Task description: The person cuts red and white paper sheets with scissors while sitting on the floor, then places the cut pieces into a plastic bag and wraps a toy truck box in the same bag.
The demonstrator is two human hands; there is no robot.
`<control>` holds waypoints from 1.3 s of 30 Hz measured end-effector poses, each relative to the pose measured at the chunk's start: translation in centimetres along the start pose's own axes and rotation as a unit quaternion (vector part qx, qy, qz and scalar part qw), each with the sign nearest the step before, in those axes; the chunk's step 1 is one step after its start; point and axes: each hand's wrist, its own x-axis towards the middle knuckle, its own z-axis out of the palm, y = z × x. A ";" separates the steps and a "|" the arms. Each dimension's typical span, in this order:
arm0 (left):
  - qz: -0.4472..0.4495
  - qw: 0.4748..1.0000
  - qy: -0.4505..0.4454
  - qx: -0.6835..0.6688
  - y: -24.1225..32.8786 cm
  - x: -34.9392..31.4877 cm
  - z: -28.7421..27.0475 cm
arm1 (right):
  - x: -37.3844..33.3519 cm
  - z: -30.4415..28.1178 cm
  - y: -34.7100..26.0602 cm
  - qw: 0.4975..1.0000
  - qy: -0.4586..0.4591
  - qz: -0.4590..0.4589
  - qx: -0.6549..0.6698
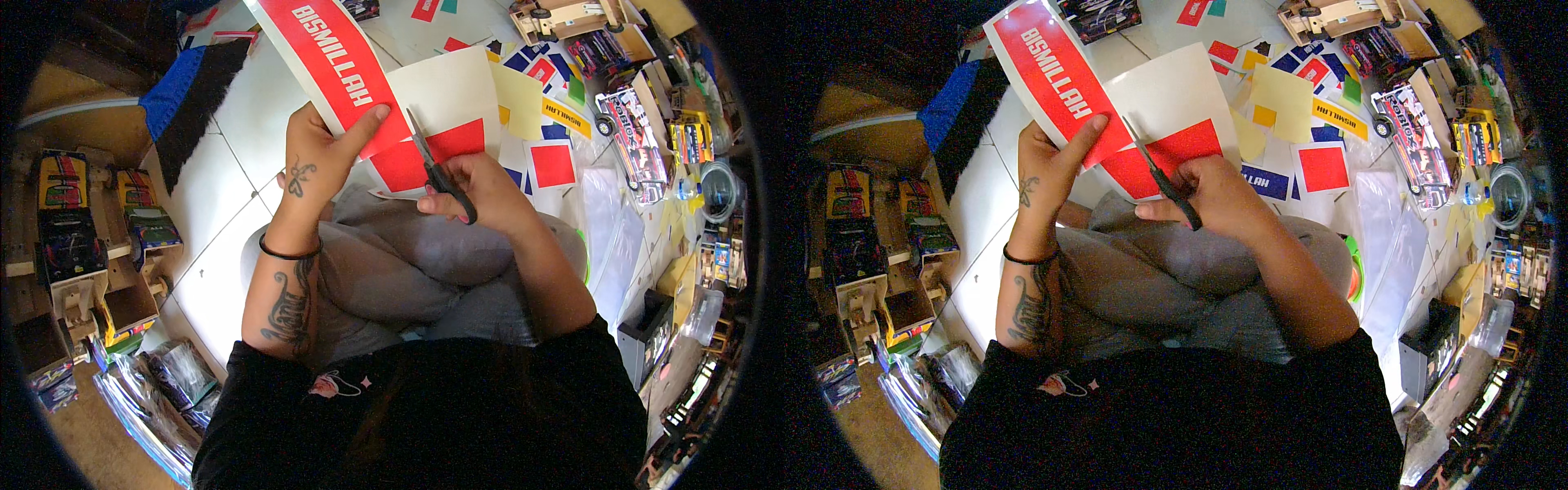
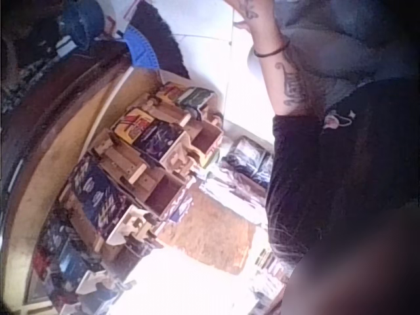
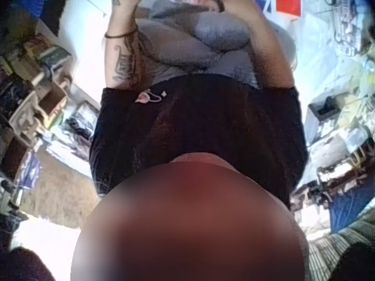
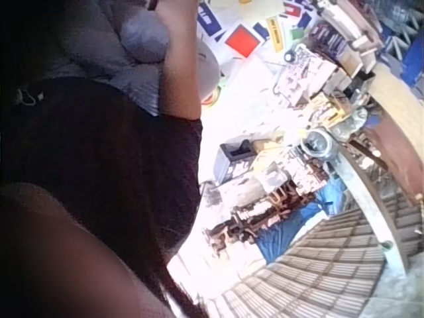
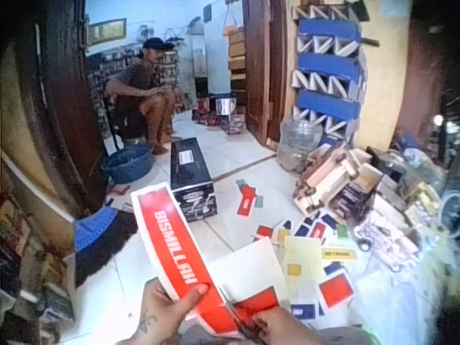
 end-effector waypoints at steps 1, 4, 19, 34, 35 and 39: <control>-0.002 1.000 0.002 -0.004 0.0 0.0 0.0 | 0.0 0.0 -0.1 1.000 0.002 -0.005 -0.003; 0.010 1.000 0.008 -0.017 -0.2 0.0 0.2 | 0.0 0.0 -0.1 1.000 0.002 -0.010 -0.004; 0.016 1.000 0.021 -0.011 -0.4 -0.3 0.6 | 0.0 0.0 0.1 1.000 0.003 -0.001 0.000; 0.031 0.999 0.026 -0.024 -0.4 -0.3 0.7 | 0.0 -0.1 0.1 1.000 0.003 -0.004 -0.008; 0.032 0.999 0.027 -0.020 -0.4 -0.3 0.8 | 0.0 -0.1 0.0 1.000 0.003 -0.006 -0.011; 0.029 0.999 0.027 -0.029 -0.4 -0.3 0.8 | 0.0 0.0 -0.2 1.000 0.011 -0.011 -0.007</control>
